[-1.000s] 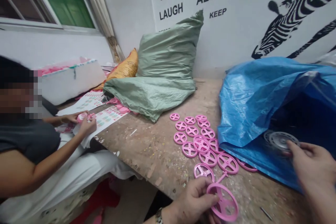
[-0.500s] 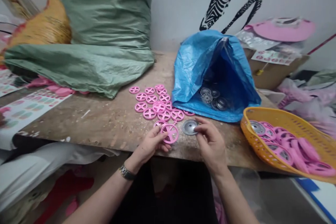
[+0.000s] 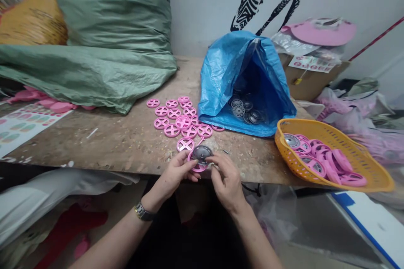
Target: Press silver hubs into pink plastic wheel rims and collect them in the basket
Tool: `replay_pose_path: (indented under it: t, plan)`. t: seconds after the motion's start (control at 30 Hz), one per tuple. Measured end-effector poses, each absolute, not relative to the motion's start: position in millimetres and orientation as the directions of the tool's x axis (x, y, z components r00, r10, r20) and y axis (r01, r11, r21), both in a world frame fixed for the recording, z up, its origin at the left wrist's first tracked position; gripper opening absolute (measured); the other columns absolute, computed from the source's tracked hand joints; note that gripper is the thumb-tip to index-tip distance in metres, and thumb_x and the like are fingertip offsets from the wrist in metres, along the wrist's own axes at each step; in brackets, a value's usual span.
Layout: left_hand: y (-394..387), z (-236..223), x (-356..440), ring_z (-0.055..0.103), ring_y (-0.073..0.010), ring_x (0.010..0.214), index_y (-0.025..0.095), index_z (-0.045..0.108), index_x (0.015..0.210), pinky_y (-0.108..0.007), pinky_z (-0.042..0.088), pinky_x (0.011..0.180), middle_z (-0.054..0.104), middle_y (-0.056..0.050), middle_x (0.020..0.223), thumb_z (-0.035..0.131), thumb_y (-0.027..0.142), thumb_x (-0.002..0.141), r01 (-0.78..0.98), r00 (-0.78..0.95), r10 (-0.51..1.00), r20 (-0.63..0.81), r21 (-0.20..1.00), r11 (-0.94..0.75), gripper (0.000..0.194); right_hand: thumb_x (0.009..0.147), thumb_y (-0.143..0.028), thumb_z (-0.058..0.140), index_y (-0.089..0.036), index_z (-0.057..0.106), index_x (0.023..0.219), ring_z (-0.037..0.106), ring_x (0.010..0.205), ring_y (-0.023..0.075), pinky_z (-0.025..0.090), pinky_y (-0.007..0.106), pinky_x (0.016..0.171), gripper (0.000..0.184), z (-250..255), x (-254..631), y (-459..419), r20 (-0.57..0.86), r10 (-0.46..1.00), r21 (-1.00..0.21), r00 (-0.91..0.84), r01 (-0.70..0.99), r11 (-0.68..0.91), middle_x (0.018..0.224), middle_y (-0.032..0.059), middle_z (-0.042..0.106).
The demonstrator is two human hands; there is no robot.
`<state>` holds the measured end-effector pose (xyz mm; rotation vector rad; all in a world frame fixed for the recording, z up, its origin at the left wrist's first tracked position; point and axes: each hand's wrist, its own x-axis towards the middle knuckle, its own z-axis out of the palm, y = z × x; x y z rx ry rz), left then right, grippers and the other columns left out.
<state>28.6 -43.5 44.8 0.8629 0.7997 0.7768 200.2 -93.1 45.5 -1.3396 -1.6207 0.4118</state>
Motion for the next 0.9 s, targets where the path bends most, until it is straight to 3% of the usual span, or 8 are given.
replay_pose_path:
  t: [0.13,0.27,0.4,0.67,0.9]
  plan:
    - [-47.2,45.4,29.2,0.067,-0.0104,0.059,0.014,0.059,0.104,-0.020,0.057,0.056,0.067,-0.001,0.078,0.074,0.046,0.077,-0.214,0.456,0.841,-0.290,0.882,0.420,0.044,0.087,-0.033,0.065,-0.021,0.068,0.093,0.063,0.083,0.0194,0.050,0.032,0.072,0.014,47.7,197.2,-93.3,0.325,0.907,-0.854,0.270,0.496,0.159,0.092,0.0057,0.069]
    - [-49.2,47.3,28.4,0.067,-0.0106,0.059,0.015,0.059,0.108,-0.020,0.057,0.057,0.067,-0.001,0.077,0.073,0.043,0.079,-0.207,0.463,0.839,-0.285,0.886,0.415,0.043,0.080,-0.036,0.073,-0.021,0.059,0.100,0.063,0.075,0.0169,0.050,0.029,0.069,0.028,45.4,196.3,-89.4,0.161,0.875,-0.966,0.456,0.254,0.045,0.081,0.0010,0.066]
    - [-49.2,48.3,27.2,0.067,-0.0110,0.062,0.014,0.059,0.107,-0.021,0.058,0.059,0.067,-0.001,0.079,0.073,0.042,0.079,-0.204,0.459,0.846,-0.269,0.896,0.395,0.041,0.079,-0.039,0.072,-0.020,0.060,0.102,0.066,0.082,0.0191,0.052,0.032,0.076,0.031,45.7,197.2,-88.2,0.100,0.896,-0.986,0.432,0.161,0.033,0.085,0.0031,0.069]
    - [-51.1,46.3,27.1,0.065,-0.0111,0.069,0.016,0.061,0.108,-0.023,0.058,0.064,0.066,-0.001,0.088,0.069,0.037,0.084,-0.181,0.487,0.844,-0.223,0.920,0.347,0.034,0.078,-0.045,0.069,-0.018,0.065,0.082,0.059,0.068,0.0157,0.047,0.027,0.063,0.028,48.8,194.5,-92.1,0.026,0.928,-0.976,0.371,0.212,-0.057,0.074,0.0015,0.065]
    - [-54.6,41.4,27.4,0.066,-0.0122,0.072,0.017,0.061,0.118,-0.024,0.058,0.066,0.068,-0.005,0.097,0.065,0.032,0.087,-0.135,0.511,0.836,-0.199,0.942,0.307,0.034,0.080,-0.041,0.069,-0.019,0.064,0.081,0.059,0.068,0.0161,0.047,0.028,0.064,0.022,49.5,190.7,-95.3,0.051,0.942,-0.958,0.331,0.284,-0.048,0.075,0.0012,0.064]
